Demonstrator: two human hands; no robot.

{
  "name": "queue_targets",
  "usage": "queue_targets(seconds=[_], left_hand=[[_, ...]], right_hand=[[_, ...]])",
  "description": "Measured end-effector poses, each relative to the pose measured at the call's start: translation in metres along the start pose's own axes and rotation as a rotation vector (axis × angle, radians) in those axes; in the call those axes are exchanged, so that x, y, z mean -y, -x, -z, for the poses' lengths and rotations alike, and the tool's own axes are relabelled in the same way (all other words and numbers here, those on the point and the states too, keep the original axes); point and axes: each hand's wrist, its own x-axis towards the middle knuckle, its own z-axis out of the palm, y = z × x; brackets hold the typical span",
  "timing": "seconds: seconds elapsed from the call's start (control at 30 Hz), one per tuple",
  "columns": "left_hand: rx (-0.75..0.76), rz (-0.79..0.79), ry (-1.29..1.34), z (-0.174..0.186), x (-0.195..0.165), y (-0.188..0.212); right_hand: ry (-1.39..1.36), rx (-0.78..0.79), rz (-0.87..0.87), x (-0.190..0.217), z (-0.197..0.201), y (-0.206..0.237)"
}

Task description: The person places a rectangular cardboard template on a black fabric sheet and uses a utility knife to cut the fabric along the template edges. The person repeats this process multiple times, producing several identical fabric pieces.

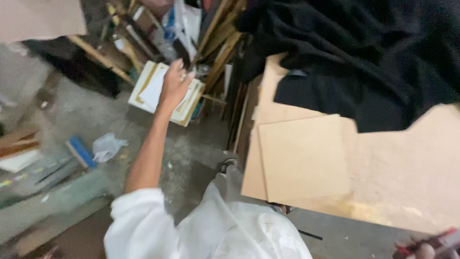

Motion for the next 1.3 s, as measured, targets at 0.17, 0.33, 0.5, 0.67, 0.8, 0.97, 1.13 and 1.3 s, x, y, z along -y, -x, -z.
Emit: queue_targets(seconds=[0.17,0.33,0.5,0.67,0.8,0.97,1.13,1.3], left_hand=[[-0.138,0.062,0.401,-0.091,-0.027,0.163],[-0.298,0.147,0.306,-0.187,-0.063,0.28],[-0.025,0.252,-0.417,-0.23,-0.084,0.29],[-0.257,-0.033,-0.758,-0.259,-0.127,0.3],[-0.087,0.279,-0.578,-0.267,-0.159,0.301],[-0.167,0.217,-0.584,-0.265,-0.176,0.291],[-0.186,0.313,-0.54,-0.257,-0.177,0.276],[-0.221,0.313,-0.475,-0.256,-0.173,0.268]], right_hand=[[0.139,0.093,0.09,-0.021,0.036,-0.08],[0.281,0.156,0.187,-0.035,0.071,-0.16],[0.389,0.164,0.307,-0.041,0.095,-0.204],[0.521,0.023,0.354,-0.058,0.119,-0.247],[0.628,-0.046,0.281,-0.082,0.129,-0.286],[0.84,-0.047,0.38,-0.099,0.117,-0.308],[1.064,-0.184,0.469,-0.097,0.094,-0.304],[0.842,-0.205,0.646,-0.071,0.066,-0.249]])
